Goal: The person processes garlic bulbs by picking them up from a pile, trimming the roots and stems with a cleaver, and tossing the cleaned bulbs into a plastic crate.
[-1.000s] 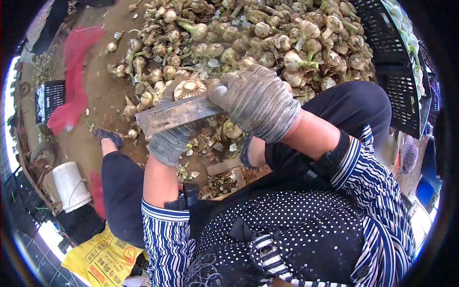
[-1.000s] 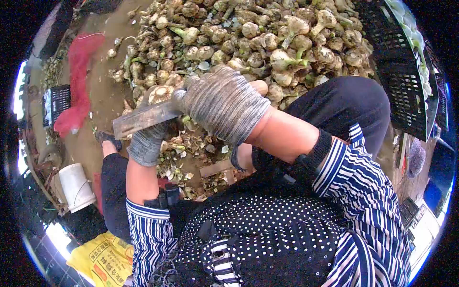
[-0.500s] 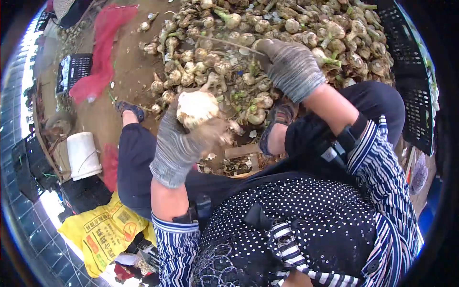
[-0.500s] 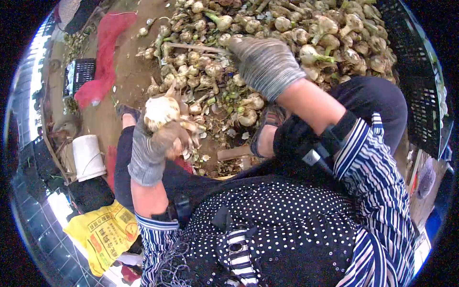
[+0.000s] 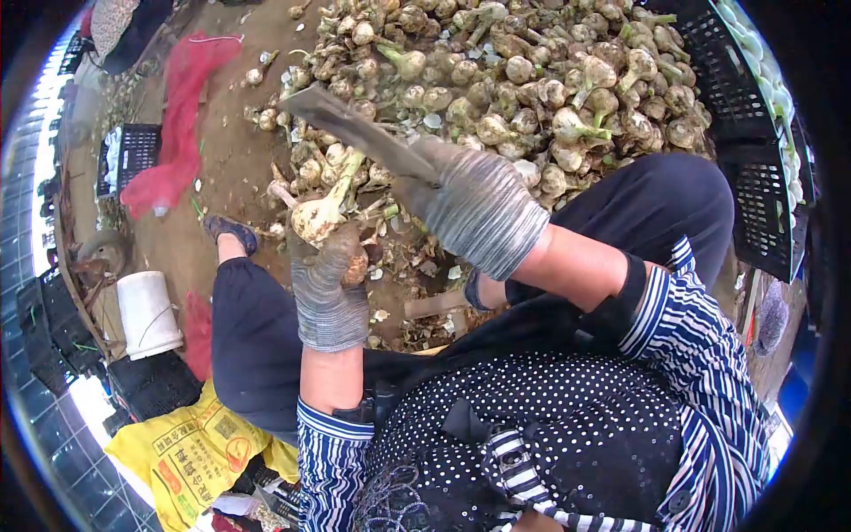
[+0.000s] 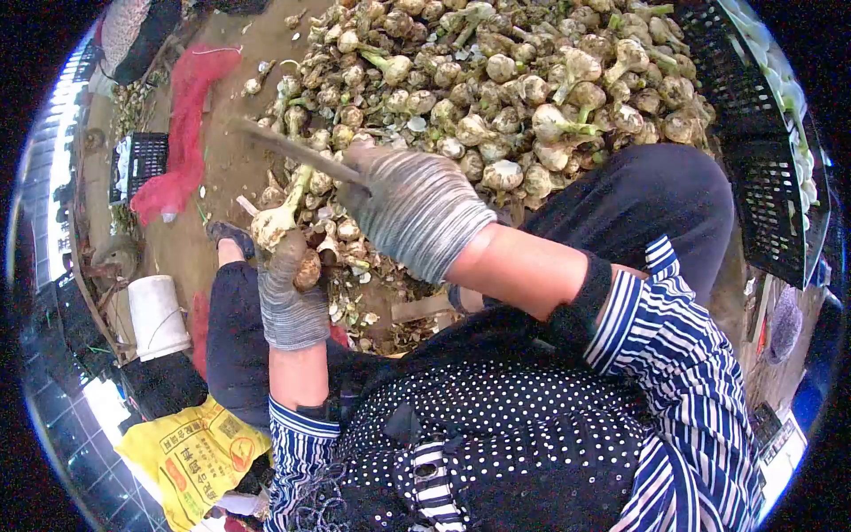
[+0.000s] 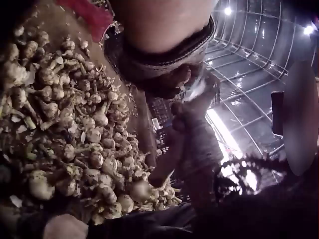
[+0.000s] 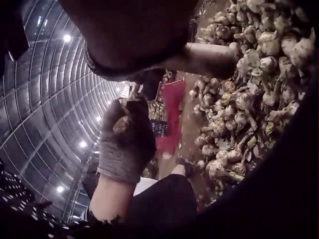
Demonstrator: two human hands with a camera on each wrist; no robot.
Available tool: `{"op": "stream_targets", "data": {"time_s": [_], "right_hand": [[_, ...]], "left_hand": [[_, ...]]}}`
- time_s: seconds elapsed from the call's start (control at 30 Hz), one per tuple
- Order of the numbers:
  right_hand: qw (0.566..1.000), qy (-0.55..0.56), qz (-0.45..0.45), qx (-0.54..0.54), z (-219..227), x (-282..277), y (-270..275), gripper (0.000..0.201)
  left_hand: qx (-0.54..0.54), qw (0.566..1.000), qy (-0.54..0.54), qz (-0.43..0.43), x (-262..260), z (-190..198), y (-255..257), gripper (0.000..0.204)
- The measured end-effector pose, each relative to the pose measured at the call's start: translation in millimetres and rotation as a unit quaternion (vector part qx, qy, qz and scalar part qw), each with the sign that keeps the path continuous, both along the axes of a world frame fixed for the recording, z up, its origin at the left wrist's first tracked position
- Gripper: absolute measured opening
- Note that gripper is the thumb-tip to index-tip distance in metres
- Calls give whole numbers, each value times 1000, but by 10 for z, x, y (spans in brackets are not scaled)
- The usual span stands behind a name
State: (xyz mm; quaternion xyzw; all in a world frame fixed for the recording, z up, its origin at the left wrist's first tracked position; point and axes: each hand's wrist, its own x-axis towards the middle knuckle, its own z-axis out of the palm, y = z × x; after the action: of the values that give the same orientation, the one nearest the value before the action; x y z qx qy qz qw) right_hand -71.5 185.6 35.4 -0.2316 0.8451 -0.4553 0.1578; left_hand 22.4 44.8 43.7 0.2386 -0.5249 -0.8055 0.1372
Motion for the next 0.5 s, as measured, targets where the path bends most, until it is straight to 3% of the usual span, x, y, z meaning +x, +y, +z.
{"op": "stream_targets", "data": {"time_s": [0.03,0.1,0.13,0.17,0.27,0.3,0.37,0.4,0.43,0.47,0.5], "right_hand": [[1000,1,-1,0,-4,1,-25,20],[993,118,1,-3,-2,1,-67,19],[992,125,16,-5,-53,-25,-63,18],[992,126,15,-7,-84,-6,-65,18],[986,20,97,136,-84,-32,-85,16],[986,21,94,136,-114,-53,-79,16],[985,56,113,118,-268,-48,-35,20],[978,12,124,166,-302,-105,-46,20],[964,-62,115,232,-696,-242,-51,22],[954,-66,129,261,-632,-293,65,22],[942,-68,152,290,-559,-314,123,23]], "left_hand": [[0,1000,1,-1,5,24,10,49],[73,997,-33,-7,18,69,2,48],[20,999,-45,-20,29,45,-8,48],[18,999,-44,-20,39,47,-23,48],[127,991,-40,-21,92,16,-116,45],[107,993,-43,11,120,-48,-105,45],[153,988,-18,-10,172,-115,-108,50],[224,972,70,-27,110,-29,-117,49],[292,942,160,-45,2,105,-166,48],[269,935,196,-120,2,231,-397,43],[186,956,227,0,-47,400,-332,54]]}}
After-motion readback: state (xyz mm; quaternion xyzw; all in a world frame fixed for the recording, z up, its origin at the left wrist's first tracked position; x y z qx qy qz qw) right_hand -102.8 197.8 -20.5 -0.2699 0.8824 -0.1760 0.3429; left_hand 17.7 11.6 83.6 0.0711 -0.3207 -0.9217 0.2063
